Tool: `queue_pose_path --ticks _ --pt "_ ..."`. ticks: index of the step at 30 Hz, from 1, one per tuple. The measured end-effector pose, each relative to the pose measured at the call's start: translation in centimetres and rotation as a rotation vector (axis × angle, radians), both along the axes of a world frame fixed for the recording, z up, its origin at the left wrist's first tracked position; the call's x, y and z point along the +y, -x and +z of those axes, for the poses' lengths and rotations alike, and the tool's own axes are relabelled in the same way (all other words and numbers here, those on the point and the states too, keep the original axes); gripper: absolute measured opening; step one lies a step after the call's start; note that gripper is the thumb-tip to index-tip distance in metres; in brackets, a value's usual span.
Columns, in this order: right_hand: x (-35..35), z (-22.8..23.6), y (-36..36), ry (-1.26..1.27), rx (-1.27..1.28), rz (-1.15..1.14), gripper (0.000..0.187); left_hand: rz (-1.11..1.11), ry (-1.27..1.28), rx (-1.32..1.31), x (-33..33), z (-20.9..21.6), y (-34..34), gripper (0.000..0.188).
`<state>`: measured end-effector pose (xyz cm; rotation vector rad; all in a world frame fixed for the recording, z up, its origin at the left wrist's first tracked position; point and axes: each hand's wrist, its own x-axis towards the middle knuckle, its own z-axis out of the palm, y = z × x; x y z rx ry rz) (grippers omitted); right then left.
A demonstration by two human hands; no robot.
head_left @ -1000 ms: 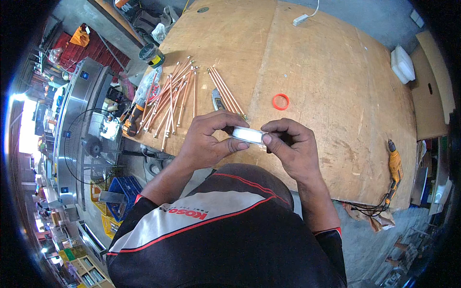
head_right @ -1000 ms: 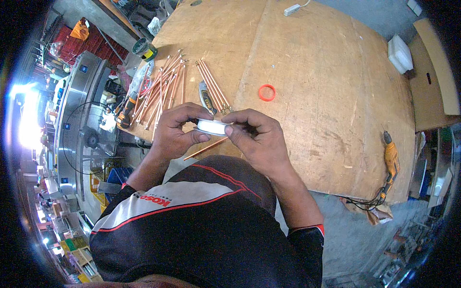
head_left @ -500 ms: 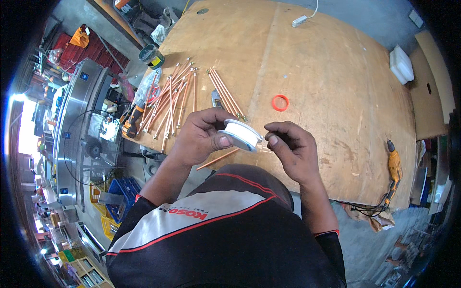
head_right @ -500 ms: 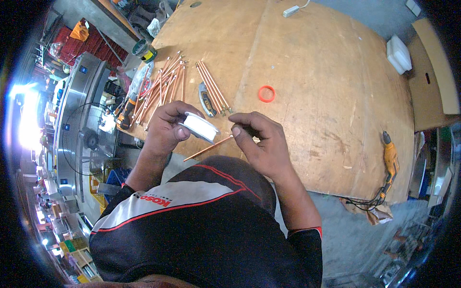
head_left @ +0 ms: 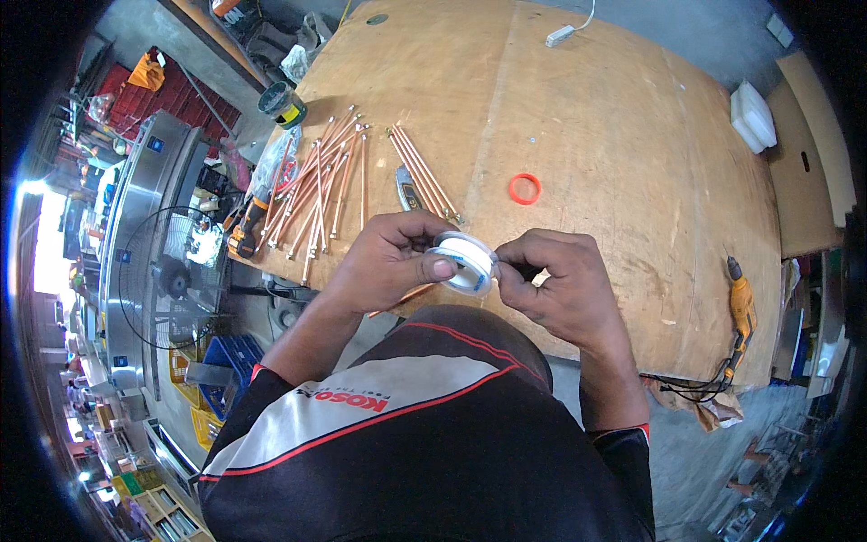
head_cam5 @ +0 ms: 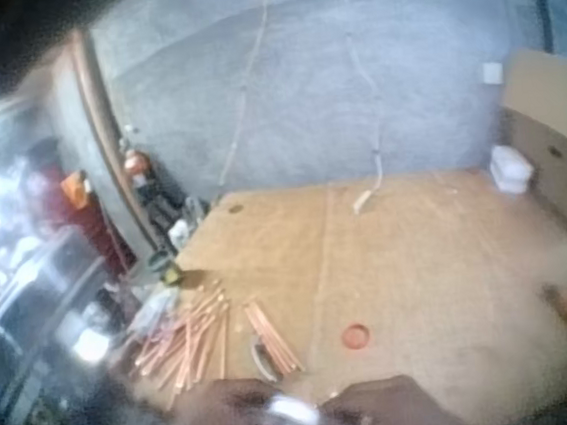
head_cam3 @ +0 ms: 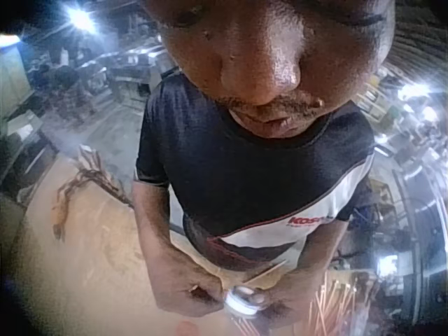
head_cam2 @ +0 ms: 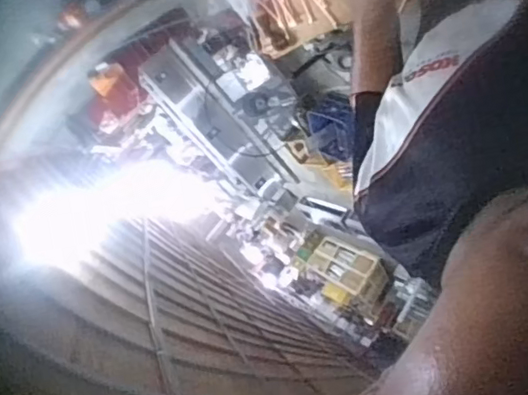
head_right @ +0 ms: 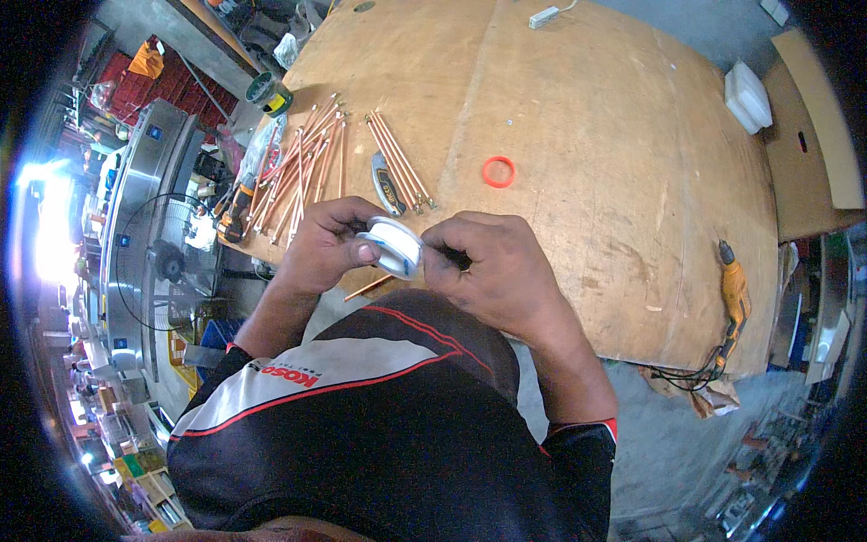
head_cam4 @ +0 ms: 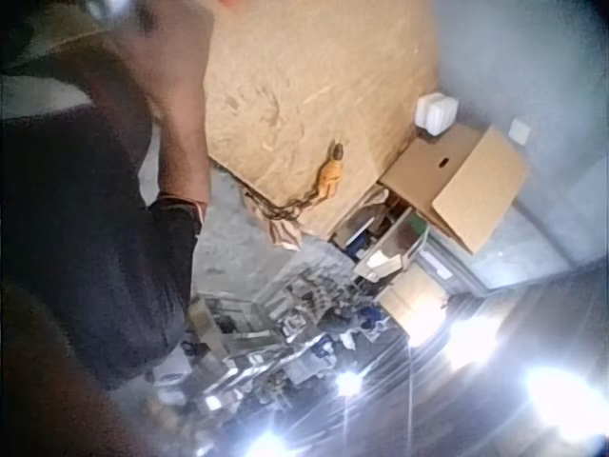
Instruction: The person wraps white tape around the ends of multiple copper pipes on a wooden workbench. They pick up each pipe, apply tape by hand, and place the finished pieces back on the table.
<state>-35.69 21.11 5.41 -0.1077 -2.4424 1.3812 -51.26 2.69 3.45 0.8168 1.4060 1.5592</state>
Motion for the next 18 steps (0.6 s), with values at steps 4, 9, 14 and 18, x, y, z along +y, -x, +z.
queue_pose_path --ticks 4,9,14,18 --pt "-0.1 -0.7 0.1 0.01 -0.006 0.002 0.012 0.023 0.027 0.024 0.0 -0.7 -0.5 0.043" --pt "0.3 -0.3 -0.1 0.068 -0.15 0.039 0.015 0.025 0.057 0.057 0.1 -0.8 -0.7 0.052" --pt "0.6 0.2 -0.8 0.048 0.122 -0.033 0.012 0.079 -0.102 0.023 -0.2 -2.2 -0.4 0.047" --pt "-0.5 1.5 -2.8 -0.089 0.442 0.15 0.019 0.186 -0.246 0.061 0.1 -2.4 -0.2 0.047"
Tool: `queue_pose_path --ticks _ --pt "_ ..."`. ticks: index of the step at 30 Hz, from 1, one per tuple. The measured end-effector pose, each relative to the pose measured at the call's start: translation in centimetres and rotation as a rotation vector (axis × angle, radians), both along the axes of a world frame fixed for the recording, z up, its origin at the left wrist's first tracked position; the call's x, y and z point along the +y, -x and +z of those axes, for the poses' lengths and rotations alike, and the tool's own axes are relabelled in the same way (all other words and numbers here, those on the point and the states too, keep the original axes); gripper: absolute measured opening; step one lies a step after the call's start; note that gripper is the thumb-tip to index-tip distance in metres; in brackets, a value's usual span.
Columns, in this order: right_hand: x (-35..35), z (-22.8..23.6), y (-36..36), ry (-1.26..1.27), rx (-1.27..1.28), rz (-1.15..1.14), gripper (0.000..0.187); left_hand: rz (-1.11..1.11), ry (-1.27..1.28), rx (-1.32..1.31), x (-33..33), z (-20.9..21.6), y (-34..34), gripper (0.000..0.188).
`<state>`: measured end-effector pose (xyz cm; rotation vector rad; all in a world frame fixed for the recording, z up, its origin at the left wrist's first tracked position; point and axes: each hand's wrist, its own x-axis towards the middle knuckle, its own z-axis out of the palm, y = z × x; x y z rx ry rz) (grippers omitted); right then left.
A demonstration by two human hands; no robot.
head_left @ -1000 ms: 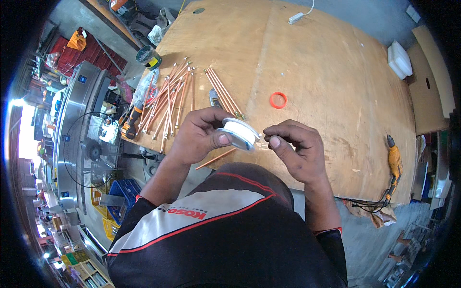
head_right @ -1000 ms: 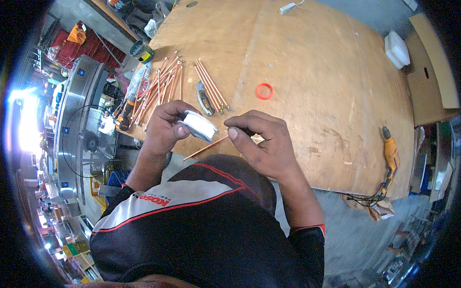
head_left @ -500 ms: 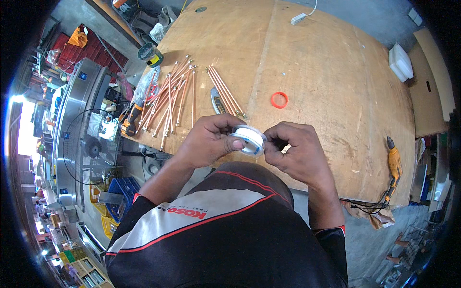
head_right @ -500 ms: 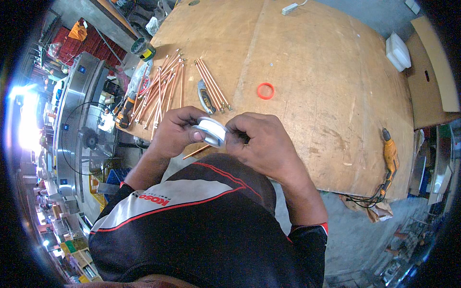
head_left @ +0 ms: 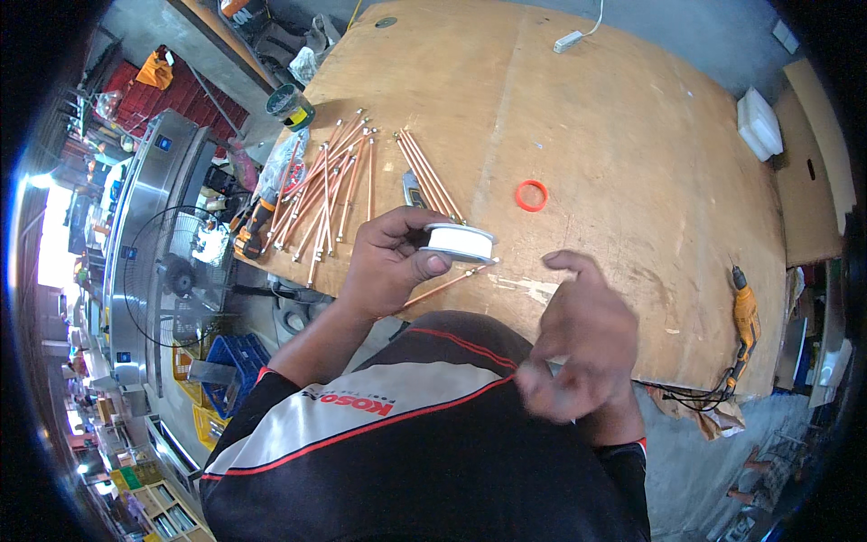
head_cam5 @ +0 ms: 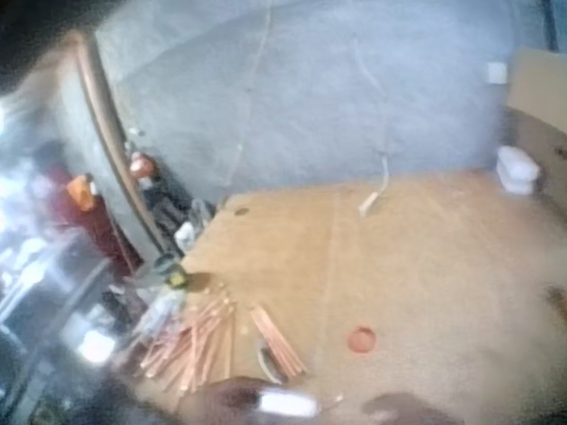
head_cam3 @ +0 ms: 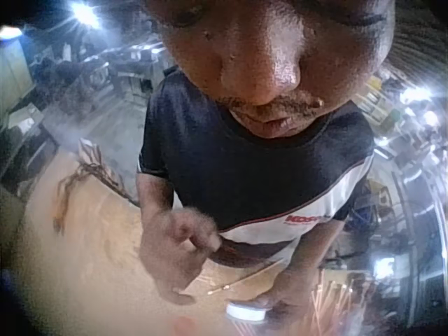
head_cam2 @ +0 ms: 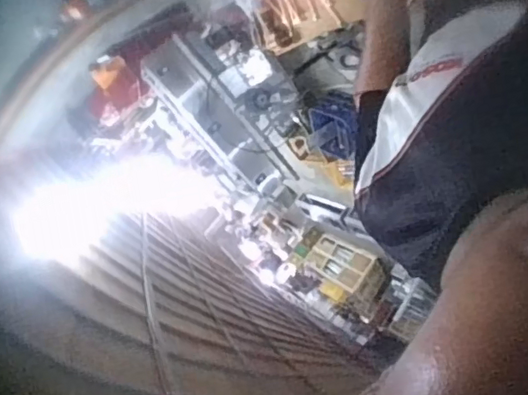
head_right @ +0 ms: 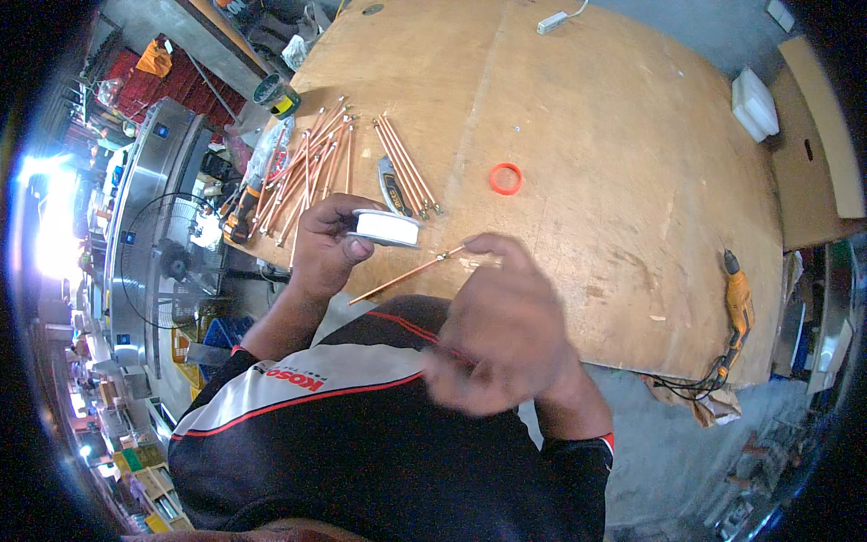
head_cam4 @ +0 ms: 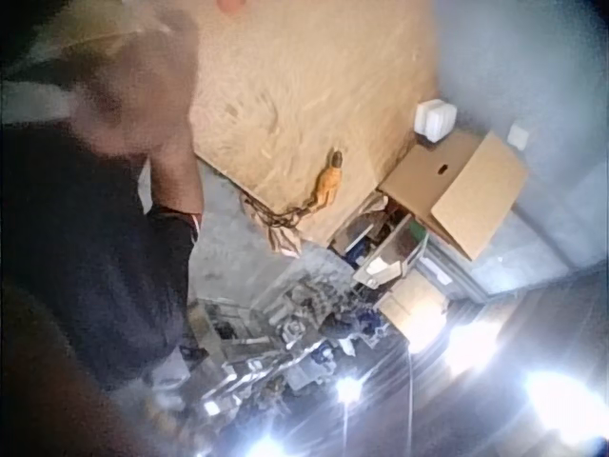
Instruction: The person wraps white tape around the ends of multiple copper pipes on a wooden workbench. They pick up each pipe, apply tape by hand, and place the finished pieces back on the table.
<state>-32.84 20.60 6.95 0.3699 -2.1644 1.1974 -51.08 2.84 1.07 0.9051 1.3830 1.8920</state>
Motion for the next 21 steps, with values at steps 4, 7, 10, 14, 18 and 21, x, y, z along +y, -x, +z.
queue_pose_path --ticks 4,7,10,14,18,21 --pt "-2.2 0.9 0.8 -0.099 0.071 0.149 0.023 0.046 -0.1 0.196 0.5 0.0 -0.6 0.045" --pt "-2.4 0.7 1.2 -0.07 0.091 0.152 0.028 0.043 -0.155 0.256 0.6 0.0 -0.8 0.04" --pt "-2.5 0.5 1.2 -0.075 0.074 0.176 0.029 0.043 -0.164 0.269 0.8 0.2 -0.9 0.04" --pt "-2.5 0.7 1.1 -0.114 0.019 0.177 0.028 0.054 -0.083 0.367 0.6 0.5 -0.8 0.042" --pt "-2.6 0.6 1.2 -0.151 -0.006 0.173 0.028 0.112 -0.028 0.626 0.7 1.1 -0.3 0.037" --pt "-2.3 0.4 1.2 -0.174 -0.024 0.172 0.028 0.082 0.034 0.74 0.6 1.9 0.1 0.038"
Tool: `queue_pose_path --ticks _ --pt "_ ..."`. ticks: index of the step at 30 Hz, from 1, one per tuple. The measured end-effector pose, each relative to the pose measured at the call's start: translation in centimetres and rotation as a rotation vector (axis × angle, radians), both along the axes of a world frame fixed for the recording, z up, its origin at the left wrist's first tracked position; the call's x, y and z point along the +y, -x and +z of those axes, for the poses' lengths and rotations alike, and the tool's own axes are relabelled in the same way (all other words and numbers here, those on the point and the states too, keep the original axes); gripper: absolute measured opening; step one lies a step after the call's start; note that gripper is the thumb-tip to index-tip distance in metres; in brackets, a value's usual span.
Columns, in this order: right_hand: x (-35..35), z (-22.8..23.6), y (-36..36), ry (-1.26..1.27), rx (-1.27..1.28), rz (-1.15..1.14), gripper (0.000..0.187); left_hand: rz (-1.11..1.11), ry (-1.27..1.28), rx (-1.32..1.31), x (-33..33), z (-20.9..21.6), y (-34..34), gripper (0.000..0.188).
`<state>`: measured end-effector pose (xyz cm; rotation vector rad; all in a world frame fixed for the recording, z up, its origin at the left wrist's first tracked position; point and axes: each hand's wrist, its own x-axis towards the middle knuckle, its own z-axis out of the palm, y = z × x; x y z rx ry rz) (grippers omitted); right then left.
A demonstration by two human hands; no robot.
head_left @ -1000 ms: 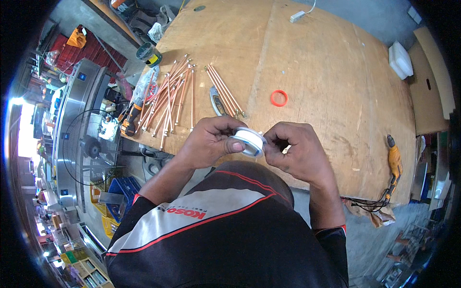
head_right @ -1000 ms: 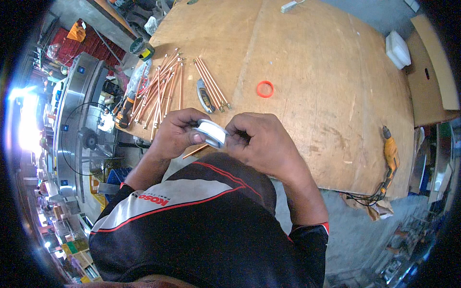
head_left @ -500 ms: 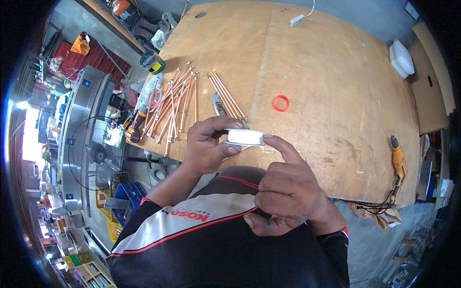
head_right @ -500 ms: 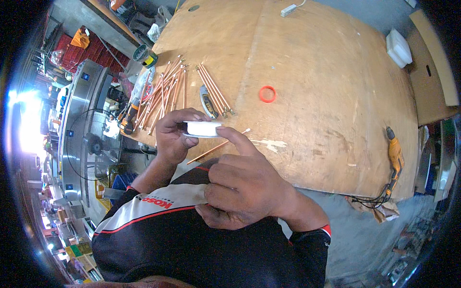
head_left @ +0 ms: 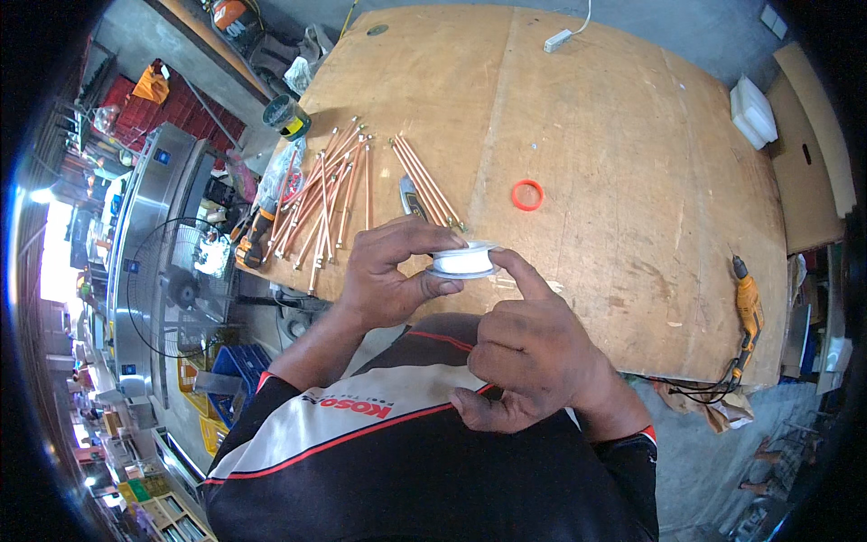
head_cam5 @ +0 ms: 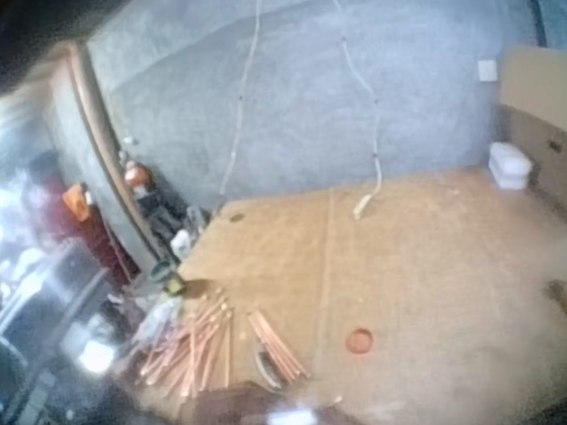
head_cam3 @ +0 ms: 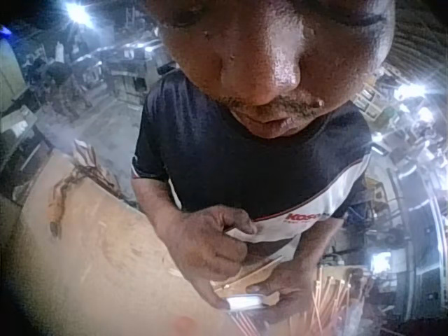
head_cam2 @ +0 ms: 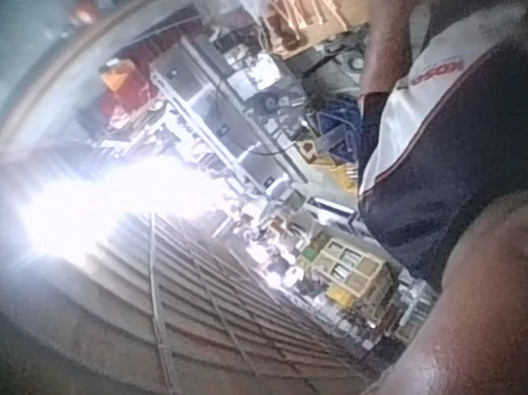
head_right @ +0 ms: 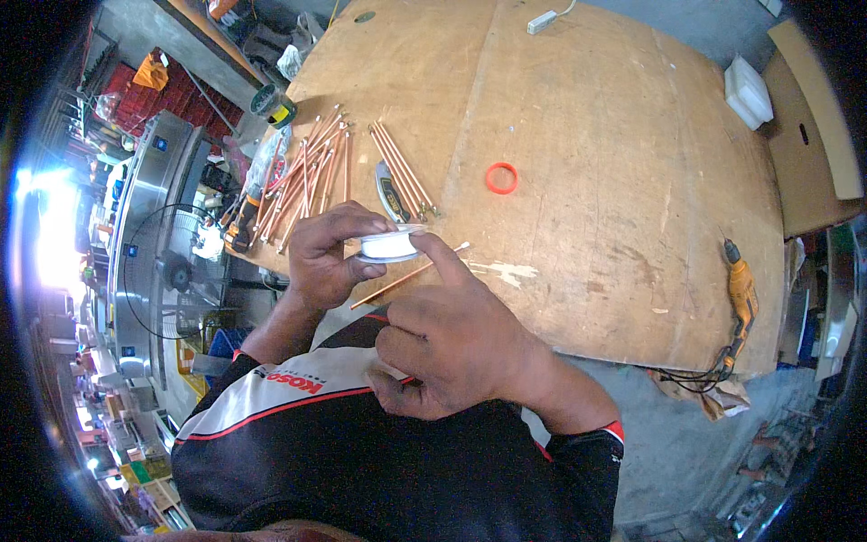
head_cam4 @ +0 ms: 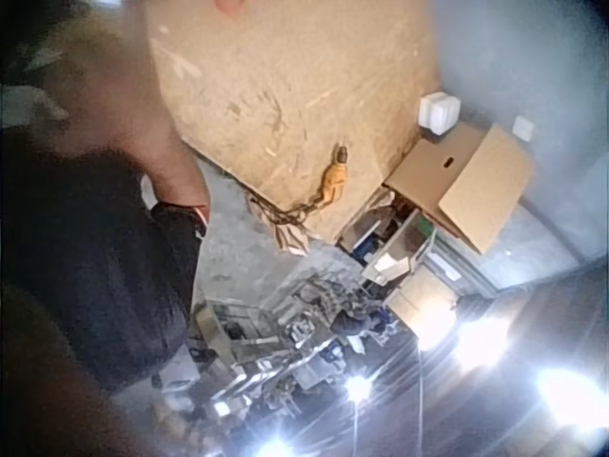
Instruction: The person wraps white tape around the ends of multiple copper pipes on a wooden workbench. They pick up each pipe, apply tape by hand, and place the finished pieces back on the table.
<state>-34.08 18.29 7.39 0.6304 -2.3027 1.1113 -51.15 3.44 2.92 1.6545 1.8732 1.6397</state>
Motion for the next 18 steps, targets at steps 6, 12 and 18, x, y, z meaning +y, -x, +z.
queue_pose_path --ticks 6,12,18 --pt "0.1 -0.6 0.4 0.053 -0.014 -0.036 0.025 0.021 0.166 -0.021 -0.6 0.6 0.2 0.037" --pt "1.4 -1.6 0.0 0.162 -0.097 -0.361 0.021 0.115 0.197 -0.613 -0.3 -0.2 0.1 0.045" --pt "0.2 -3.4 2.5 0.282 -0.183 -0.496 0.044 -0.047 0.279 -0.007 -1.1 1.1 0.8 0.039"
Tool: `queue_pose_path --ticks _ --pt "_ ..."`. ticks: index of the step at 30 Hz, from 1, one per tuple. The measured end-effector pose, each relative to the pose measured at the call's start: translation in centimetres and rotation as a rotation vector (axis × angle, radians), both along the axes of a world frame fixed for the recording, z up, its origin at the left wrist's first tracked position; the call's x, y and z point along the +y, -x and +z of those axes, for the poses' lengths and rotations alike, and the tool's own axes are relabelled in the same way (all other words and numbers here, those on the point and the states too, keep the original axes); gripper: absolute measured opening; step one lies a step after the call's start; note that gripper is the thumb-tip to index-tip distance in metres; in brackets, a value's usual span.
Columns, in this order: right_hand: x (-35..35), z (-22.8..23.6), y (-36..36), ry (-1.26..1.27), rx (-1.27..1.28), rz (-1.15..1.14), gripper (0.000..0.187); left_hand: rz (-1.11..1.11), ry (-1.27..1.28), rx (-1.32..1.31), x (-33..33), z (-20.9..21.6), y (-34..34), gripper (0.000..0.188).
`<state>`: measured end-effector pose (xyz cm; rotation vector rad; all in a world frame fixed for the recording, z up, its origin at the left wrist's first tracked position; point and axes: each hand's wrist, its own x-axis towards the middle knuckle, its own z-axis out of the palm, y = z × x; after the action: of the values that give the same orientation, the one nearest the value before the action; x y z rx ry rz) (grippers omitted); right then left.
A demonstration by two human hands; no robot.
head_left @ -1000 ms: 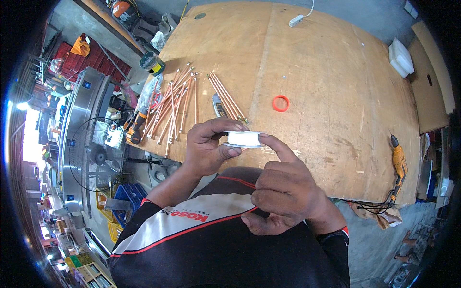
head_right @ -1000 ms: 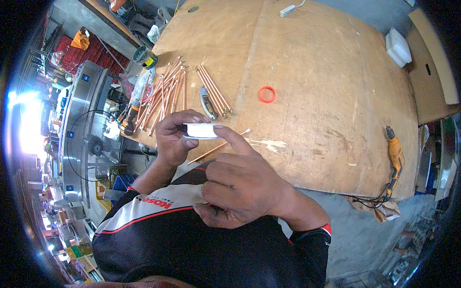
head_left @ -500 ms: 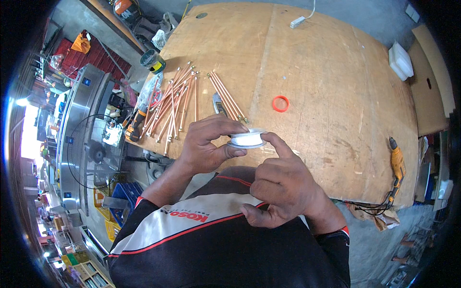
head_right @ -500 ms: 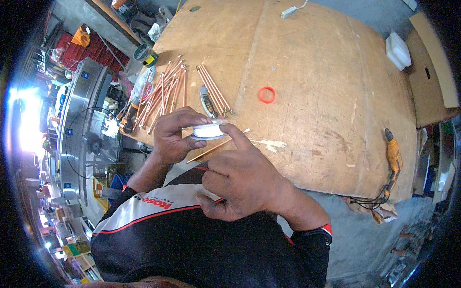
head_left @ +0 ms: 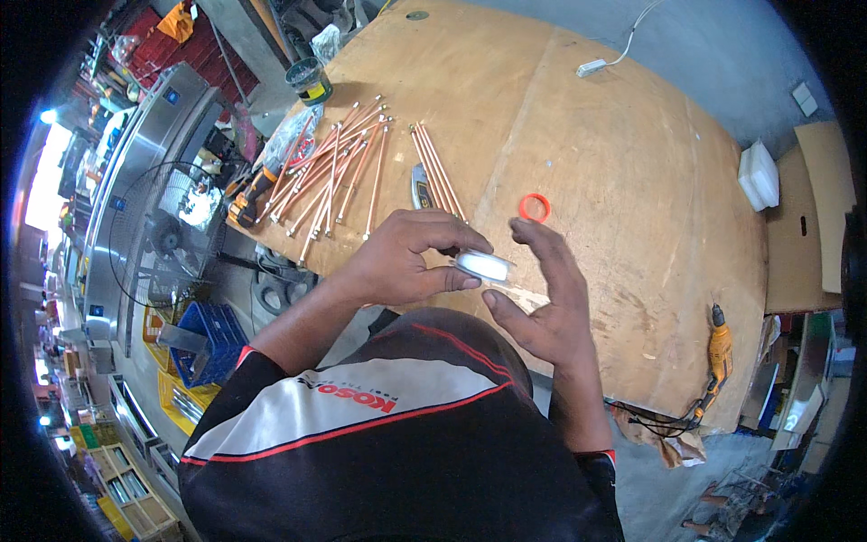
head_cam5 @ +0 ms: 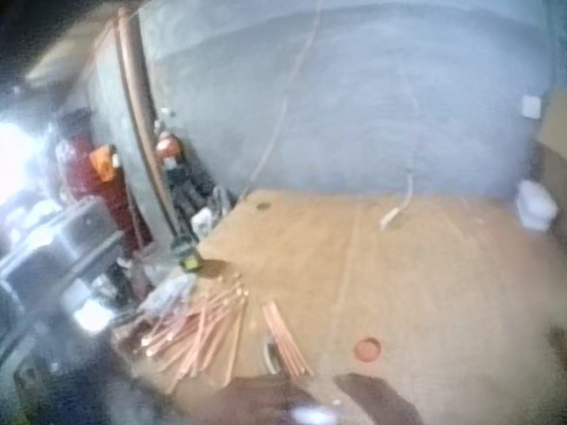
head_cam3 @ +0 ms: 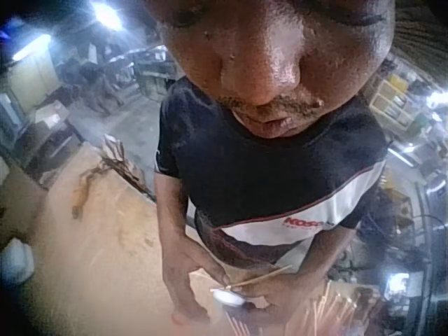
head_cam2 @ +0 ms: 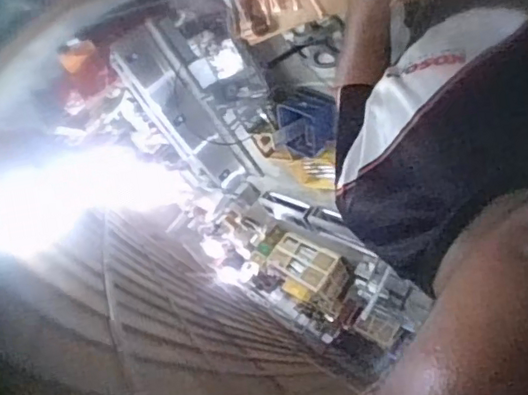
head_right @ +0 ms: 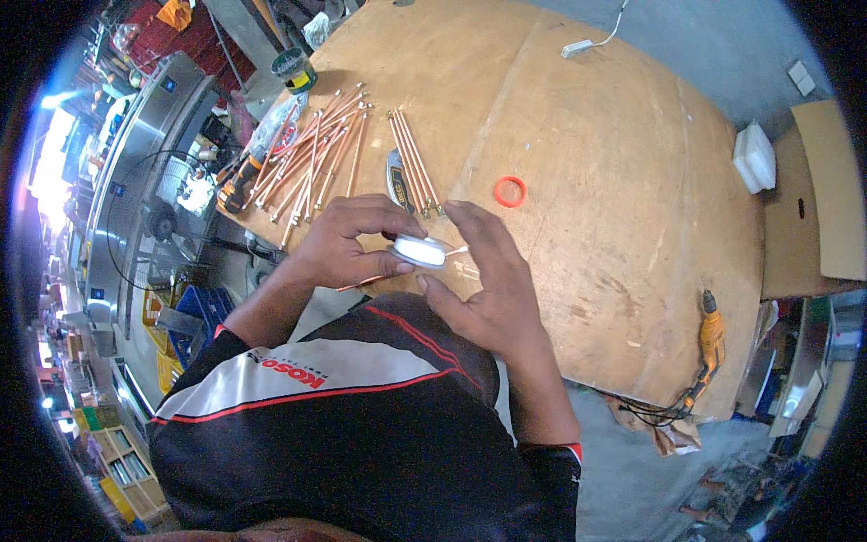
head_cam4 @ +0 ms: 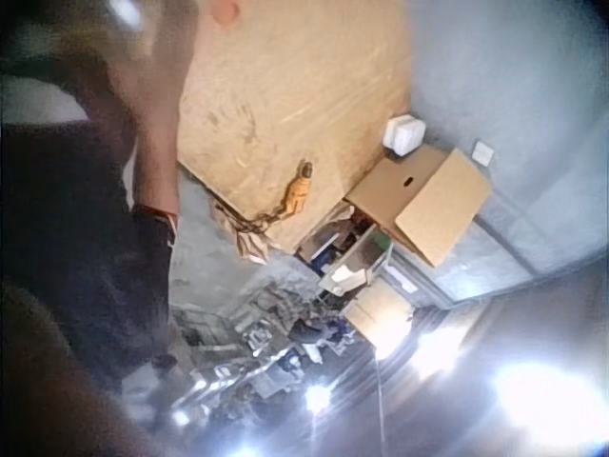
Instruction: The person wraps white tape around the ends of multiple copper pipes on a wooden workbench. They pick up each pipe, apply tape by hand, and place the finished pieces back on the table.
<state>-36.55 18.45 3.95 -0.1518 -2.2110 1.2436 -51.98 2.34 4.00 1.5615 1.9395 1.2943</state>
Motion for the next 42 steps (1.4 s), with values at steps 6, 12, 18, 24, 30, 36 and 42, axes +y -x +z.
queue_pose_path --ticks 6,12,18,24,30,36,42 --pt "-0.6 -2.8 0.8 -0.174 0.038 0.08 0.04 0.045 -0.17 -0.327 -1.2 -0.6 0.4 0.065" --pt "-3.6 -4.7 2.7 -0.115 0.11 -0.043 0.036 0.115 -0.144 -0.381 -3.0 -2.3 0.6 0.065" --pt "-7.1 -7.2 5.2 0.021 0.066 0.021 0.037 0.13 -0.166 -0.087 -5.0 -1.7 3.2 0.057" --pt "-9.7 -7.3 6.9 0.034 -0.002 0.012 0.032 0.01 -0.274 -0.034 -6.8 -3.1 6.4 0.052" --pt "-11.8 -7.2 8.6 -0.226 0.01 -0.124 0.029 -0.115 -0.11 -0.142 -7.7 -2.9 10.2 0.038" --pt "-13.1 -7.0 9.4 -0.305 -0.176 -0.149 0.028 -0.161 -0.041 -0.146 -7.7 -3.6 12.5 0.025" --pt "-12.8 -7.4 9.4 -0.255 -0.285 -0.144 0.026 -0.145 0.023 -0.316 -6.4 -6.3 13.5 0.022"
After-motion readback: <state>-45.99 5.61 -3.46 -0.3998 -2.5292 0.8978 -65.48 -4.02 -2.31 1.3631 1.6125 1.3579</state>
